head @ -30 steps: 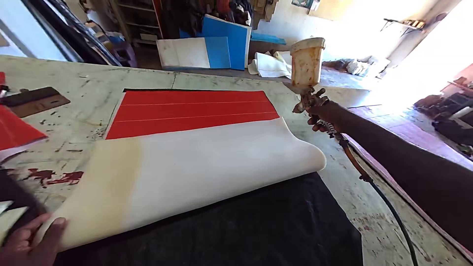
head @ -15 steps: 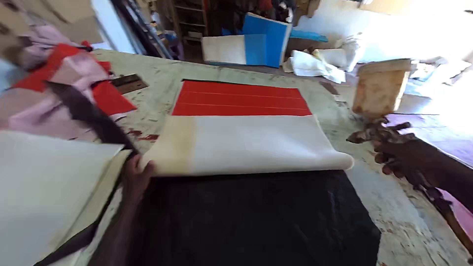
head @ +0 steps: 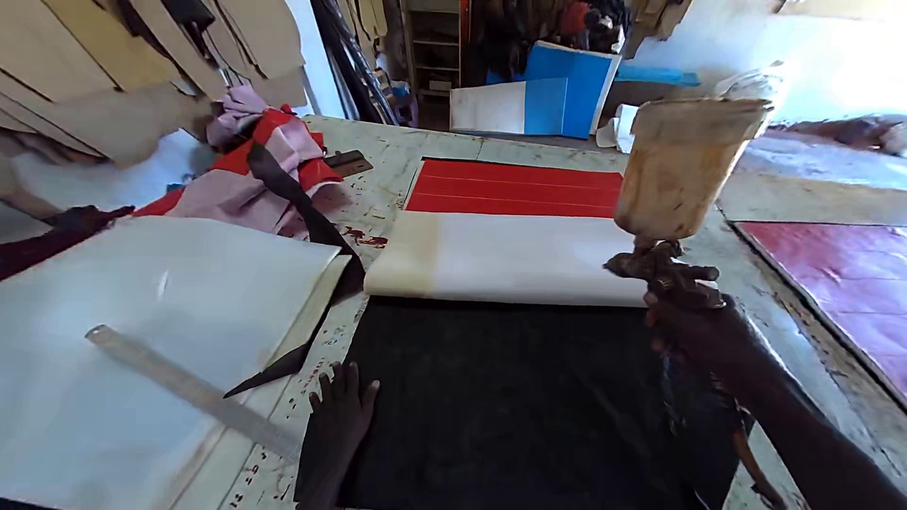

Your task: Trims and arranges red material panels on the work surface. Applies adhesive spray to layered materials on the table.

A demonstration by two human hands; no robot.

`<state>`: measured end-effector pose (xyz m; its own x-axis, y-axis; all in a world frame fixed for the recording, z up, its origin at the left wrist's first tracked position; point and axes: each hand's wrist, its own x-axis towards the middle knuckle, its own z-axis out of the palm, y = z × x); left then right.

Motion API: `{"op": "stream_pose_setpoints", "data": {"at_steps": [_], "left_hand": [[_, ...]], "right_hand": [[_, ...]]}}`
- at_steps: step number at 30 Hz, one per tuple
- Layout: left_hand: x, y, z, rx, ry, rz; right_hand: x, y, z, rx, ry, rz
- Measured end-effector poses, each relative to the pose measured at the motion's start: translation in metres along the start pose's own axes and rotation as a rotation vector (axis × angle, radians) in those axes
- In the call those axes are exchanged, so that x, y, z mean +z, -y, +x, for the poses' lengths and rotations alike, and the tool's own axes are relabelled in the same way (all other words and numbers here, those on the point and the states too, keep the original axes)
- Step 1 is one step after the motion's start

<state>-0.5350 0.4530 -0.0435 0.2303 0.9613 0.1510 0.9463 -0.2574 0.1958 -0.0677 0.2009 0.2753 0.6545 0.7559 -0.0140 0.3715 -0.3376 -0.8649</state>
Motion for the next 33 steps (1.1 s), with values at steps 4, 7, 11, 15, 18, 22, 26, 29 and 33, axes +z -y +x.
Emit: {"op": "stream_pose_setpoints", "data": {"at_steps": [4,7,11,15,18,22,26,29,33], "left_hand": [[-0.006,0.013,-0.013,0.004,0.015,-0.025],[-0.015,0.026,-0.023,-0.003,0.033,-0.01],[-0.016,0.048,-0.036,0.0,-0.021,0.041],[-0.018,0.062,-0.041,-0.012,-0.026,0.04],[-0.015,0.068,-0.04,0.01,-0.036,0.022],[-0.023,0.054,-0.04,-0.009,-0.009,-0.021],[-0.049,-0.047,-0.041,0.175,0.011,-0.147],[-0.04,-0.181,-0.059,0.487,0.106,-0.218],[0.004,-0.347,-0.107,0.885,0.365,-0.291]], "right_hand": [[-0.002,-0.012,-0.025,0.044,-0.017,-0.03],[0.021,0.003,-0.043,0.088,0.055,0.168],[0.035,0.019,-0.055,0.089,0.186,0.377],[0.026,0.015,-0.059,0.127,0.181,0.412],[-0.002,-0.007,-0.058,0.154,0.019,0.33],[-0.056,-0.029,-0.058,0.26,-0.2,0.179],[-0.101,-0.043,-0.058,0.335,-0.338,0.109],[-0.116,-0.041,-0.061,0.345,-0.331,0.14],[-0.116,-0.028,-0.06,0.336,-0.235,0.252]]}}
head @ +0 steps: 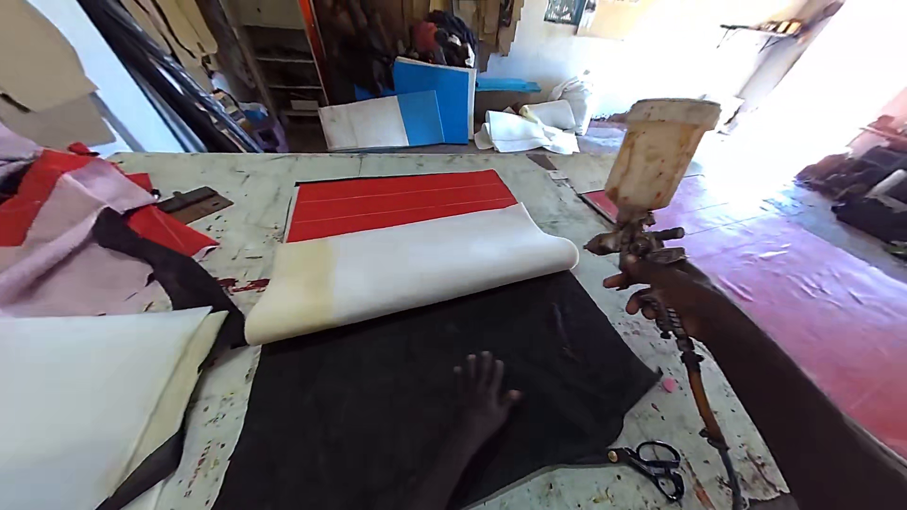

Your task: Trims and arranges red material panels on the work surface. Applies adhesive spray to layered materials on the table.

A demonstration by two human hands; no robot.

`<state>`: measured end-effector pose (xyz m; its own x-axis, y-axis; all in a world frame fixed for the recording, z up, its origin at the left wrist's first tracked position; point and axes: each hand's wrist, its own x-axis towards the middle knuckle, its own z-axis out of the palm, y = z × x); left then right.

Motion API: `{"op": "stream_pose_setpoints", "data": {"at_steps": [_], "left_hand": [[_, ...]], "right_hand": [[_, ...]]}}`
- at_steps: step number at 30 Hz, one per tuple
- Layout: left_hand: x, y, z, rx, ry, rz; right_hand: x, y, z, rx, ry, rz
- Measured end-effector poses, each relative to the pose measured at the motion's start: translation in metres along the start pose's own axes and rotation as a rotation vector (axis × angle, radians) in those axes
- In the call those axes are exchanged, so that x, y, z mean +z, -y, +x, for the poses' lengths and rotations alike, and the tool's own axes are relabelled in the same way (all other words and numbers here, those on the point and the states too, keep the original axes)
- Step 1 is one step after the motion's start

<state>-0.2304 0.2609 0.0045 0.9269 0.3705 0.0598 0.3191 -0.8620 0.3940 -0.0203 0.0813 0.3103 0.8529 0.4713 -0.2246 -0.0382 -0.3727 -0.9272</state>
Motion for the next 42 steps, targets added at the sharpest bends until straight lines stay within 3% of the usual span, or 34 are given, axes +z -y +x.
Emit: {"op": "stream_pose_setpoints", "data": {"at_steps": [3,6,10,14,17,19,22,25,27,33,42], "left_hand": [[0.055,-0.06,0.048,0.211,0.144,-0.032],[0.085,-0.089,0.055,0.323,0.218,0.045],[0.089,-0.089,0.053,0.338,0.219,0.043],[0.082,-0.092,0.054,0.322,0.241,0.024],[0.082,-0.091,0.049,0.314,0.246,-0.001],[0.084,-0.09,0.05,0.32,0.224,0.0],[0.084,-0.092,0.05,0.328,0.236,-0.001],[0.084,-0.091,0.048,0.328,0.246,0.002],[0.085,-0.091,0.049,0.331,0.248,0.002],[0.084,-0.092,0.048,0.334,0.248,0.016],[0.076,-0.095,0.046,0.339,0.275,0.028]], "right_hand": [[0.002,-0.001,0.011,-0.03,0.052,0.034],[-0.014,-0.003,0.022,-0.039,0.038,-0.081],[-0.034,-0.014,0.031,-0.073,-0.152,-0.292],[-0.025,-0.018,0.03,-0.077,-0.059,-0.151],[-0.005,-0.018,0.04,-0.14,-0.103,-0.147],[0.009,-0.013,0.039,-0.176,-0.041,-0.076],[0.023,-0.009,0.022,-0.178,0.22,0.148],[0.025,-0.008,0.009,-0.142,0.324,0.171],[0.02,-0.012,0.005,-0.137,0.263,0.113],[-0.003,-0.046,0.004,-0.072,-0.16,-0.113],[0.027,-0.093,-0.024,-0.029,-0.098,0.018]]}}
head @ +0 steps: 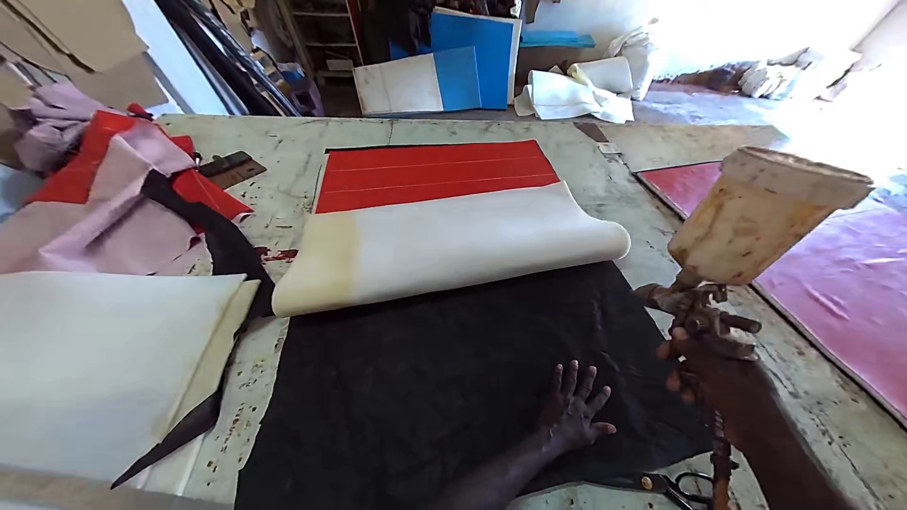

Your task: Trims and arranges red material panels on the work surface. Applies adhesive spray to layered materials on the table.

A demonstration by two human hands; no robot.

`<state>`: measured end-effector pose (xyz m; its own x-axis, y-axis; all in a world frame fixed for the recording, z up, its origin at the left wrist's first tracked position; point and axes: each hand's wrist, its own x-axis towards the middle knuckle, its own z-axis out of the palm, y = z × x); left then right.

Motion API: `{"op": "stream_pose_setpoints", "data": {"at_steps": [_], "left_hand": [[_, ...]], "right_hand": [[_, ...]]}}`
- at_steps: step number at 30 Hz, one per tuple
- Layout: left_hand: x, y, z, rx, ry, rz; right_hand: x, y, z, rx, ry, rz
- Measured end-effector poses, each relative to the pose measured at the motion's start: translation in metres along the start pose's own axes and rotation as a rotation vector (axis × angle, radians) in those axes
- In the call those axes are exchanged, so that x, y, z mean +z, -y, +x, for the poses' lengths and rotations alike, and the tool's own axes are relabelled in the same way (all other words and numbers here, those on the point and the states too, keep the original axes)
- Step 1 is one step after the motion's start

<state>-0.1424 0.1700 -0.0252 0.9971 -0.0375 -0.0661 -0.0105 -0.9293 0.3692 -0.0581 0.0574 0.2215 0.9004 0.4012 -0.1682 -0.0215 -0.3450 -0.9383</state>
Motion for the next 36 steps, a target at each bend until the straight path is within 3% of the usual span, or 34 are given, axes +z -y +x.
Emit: {"op": "stream_pose_setpoints", "data": {"at_steps": [4,9,11,15,17,22,24,29,36], "left_hand": [[0.0,0.0,0.0,-0.005,0.008,-0.012],[-0.004,0.0,-0.003,-0.006,0.001,-0.034],[-0.002,-0.001,-0.002,-0.005,0.001,-0.021],[0.004,-0.001,0.002,-0.008,0.003,-0.001],[0.005,0.0,0.003,-0.01,-0.004,0.0],[-0.027,-0.005,-0.011,-0.014,0.038,-0.086],[-0.039,-0.006,-0.013,-0.022,0.096,-0.091],[0.008,0.002,0.004,-0.01,-0.053,0.011],[0.009,0.0,0.005,-0.013,-0.03,0.096]], "right_hand": [[0.022,-0.001,-0.024,-0.027,0.176,0.16],[0.024,0.004,-0.043,0.064,0.424,0.296],[0.02,0.0,-0.043,0.052,0.392,0.259],[0.018,-0.015,-0.037,-0.033,0.094,0.009],[0.022,-0.015,-0.044,-0.028,0.06,0.015],[0.034,-0.002,-0.066,0.007,0.514,0.408],[0.038,0.001,-0.066,0.013,0.578,0.464],[0.004,-0.006,-0.048,-0.045,0.235,0.175],[-0.067,-0.042,-0.031,-0.011,-0.202,0.096]]}}
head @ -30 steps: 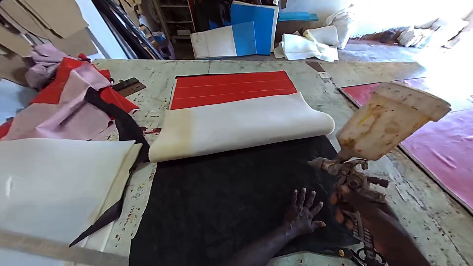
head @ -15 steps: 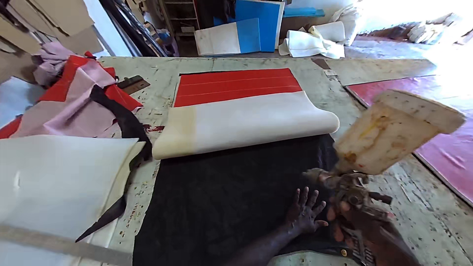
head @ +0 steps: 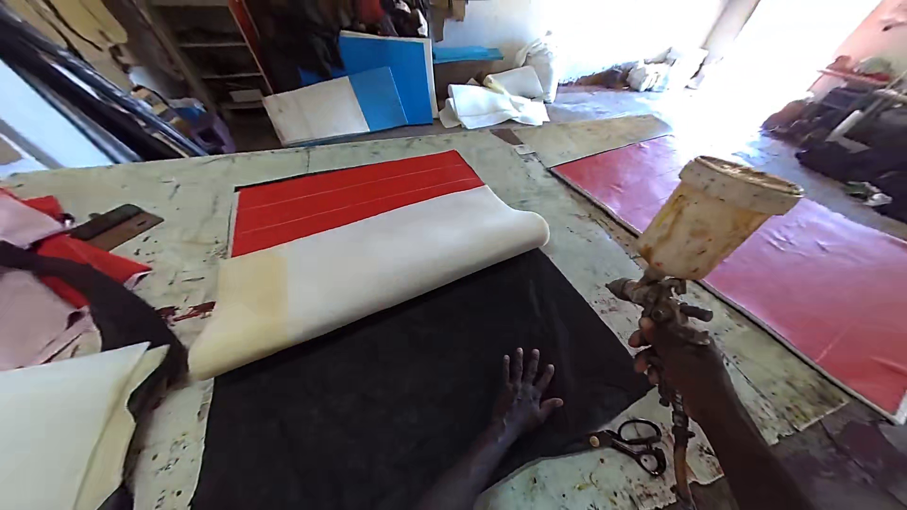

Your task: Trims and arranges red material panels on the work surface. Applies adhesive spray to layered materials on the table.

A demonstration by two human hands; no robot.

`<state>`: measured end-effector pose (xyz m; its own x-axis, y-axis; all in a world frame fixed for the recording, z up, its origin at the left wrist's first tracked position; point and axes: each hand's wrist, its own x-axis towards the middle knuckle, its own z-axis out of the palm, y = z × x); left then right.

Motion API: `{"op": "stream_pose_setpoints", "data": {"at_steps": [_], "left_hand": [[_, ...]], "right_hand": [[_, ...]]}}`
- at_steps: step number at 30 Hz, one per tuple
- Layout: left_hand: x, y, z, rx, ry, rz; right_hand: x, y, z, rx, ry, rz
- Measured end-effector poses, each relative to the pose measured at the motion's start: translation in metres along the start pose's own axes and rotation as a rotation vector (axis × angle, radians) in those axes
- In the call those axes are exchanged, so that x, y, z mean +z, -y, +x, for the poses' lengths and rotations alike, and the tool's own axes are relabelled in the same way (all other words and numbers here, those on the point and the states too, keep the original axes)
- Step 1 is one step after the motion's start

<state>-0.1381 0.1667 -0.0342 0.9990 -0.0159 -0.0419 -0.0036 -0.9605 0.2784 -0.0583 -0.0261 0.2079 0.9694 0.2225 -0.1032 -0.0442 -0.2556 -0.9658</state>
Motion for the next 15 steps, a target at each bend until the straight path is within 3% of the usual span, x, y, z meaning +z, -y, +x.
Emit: {"op": "stream_pose_setpoints", "data": {"at_steps": [4,7,11,15], "left_hand": [[0.001,0.002,0.001,0.0,-0.007,0.031],[0.004,0.001,-0.002,0.006,-0.028,0.055],[0.007,0.0,-0.003,0.017,-0.065,0.089],[0.005,-0.003,-0.005,-0.007,-0.041,0.107]], "right_hand": [[-0.021,-0.02,-0.017,-0.004,0.053,0.127],[-0.05,-0.032,-0.016,0.016,-0.017,0.112],[-0.119,-0.064,0.026,0.099,-0.072,0.015],[-0.19,-0.131,0.09,0.17,-0.065,0.032]]}}
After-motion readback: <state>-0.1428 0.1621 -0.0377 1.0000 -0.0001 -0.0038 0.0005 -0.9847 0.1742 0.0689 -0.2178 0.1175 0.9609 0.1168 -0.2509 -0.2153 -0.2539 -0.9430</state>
